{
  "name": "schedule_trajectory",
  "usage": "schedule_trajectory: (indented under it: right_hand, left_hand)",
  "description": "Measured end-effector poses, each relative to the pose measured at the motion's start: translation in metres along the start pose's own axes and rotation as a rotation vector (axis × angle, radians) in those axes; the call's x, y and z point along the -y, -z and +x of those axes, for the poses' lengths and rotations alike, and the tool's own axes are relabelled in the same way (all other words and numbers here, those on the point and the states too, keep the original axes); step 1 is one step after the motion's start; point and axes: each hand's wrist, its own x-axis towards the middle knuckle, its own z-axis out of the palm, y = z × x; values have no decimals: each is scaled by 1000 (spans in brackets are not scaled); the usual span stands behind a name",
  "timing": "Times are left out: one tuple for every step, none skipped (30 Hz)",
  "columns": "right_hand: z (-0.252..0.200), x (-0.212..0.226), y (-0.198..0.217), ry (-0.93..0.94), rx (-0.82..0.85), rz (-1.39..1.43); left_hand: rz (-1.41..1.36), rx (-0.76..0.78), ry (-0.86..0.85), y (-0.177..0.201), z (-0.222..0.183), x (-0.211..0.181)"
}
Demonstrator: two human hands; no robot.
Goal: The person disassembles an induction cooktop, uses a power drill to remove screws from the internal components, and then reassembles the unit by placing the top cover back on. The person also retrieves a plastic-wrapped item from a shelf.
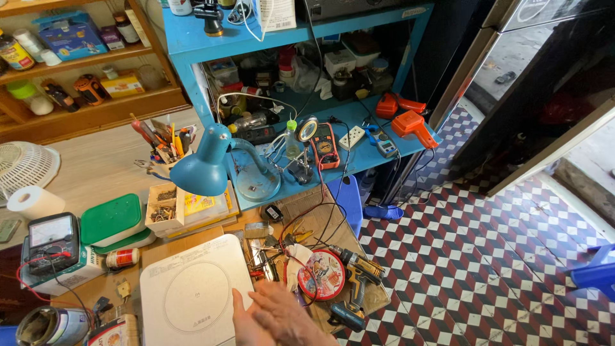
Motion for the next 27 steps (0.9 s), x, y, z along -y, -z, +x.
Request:
schedule_trajectory:
  right_hand:
    - [-9,-15,-1,-165,68,3]
    - [-19,-32,-1,-329,140,7]
    - [-29,-45,-3,-475,255,-45]
    - [-40,-60,-4,-623,368,-99]
    - [-58,-71,-5,-510,259,-136]
    - [-75,-79,-7,-395,150,-171]
    - [-85,-83,-12,-267,46,-201]
    - [-93,-84,-17,-438,52,-63]
    - [-100,-84,-21,-616,49,69]
    - [-105,-83,-23,-793,48,202]
    - [-107,-79,-26,-802,61,207]
    - [-108,-76,-28,-828,85,213]
    - [-106,-72,-33,-839,104,214]
    - [-104,-69,-36,-848,123,214]
    - [-102,-66,-38,-864,137,213]
    - [-100,-65,-38,-878,147,212]
    - [-100,-64,-39,-892,156,210]
    - [-100,-64,-39,-903,163,206]
    - [-99,-63,-39,-913,169,198]
    - [-99,-64,-39,-920,174,194]
    - [-101,-64,-39,-924,182,183]
    - [-102,-66,-37,-930,190,176]
    - [-102,-67,-36,-936,203,170]
    - [-102,-69,-35,-944,214,161]
    - [-101,-72,-33,-952,236,149]
    - [-101,-74,-32,-940,217,156]
    - [-100,-75,-32,-928,199,167]
  left_hand:
    - [-34,291,81,-11,1,-1]
    - [5,-2,54,-20,0,-3]
    - [45,-303,37,-27,-5,-7]
    - [85,-604,23,-30,-8,-10]
    - [339,-627,37,-28,-14,-14]
    - [593,-642,54,-22,-18,-23]
    - [845,-651,63,-13,-21,-34]
    - [1098,-750,62,-1,-28,-43]
    - [1357,-833,68,13,-31,-52]
    - [1619,-910,74,28,-33,-61]
    - [1801,-930,67,42,-34,-71]
    - [1984,-943,59,56,-38,-79]
    - [2167,-949,46,70,-41,-85]
    - [2215,-968,109,82,-44,-91]
    - [2262,-983,176,91,-46,-98]
    - [2308,-997,244,98,-47,-102]
    - [2344,-990,293,103,-49,-103]
    - [2379,-982,343,107,-50,-103]
    - [2411,-973,395,109,-51,-102]
    - [2444,-966,374,109,-53,-101]
    - [2477,-961,350,109,-53,-99]
    - [2510,-955,327,109,-54,-97]
    - [2517,-948,360,108,-54,-98]
    - [2523,-941,394,107,-53,-98]
    - [2528,-938,426,107,-53,-98]
    - [2523,-937,415,107,-52,-98]
    - [2520,-939,407,107,-53,-98]
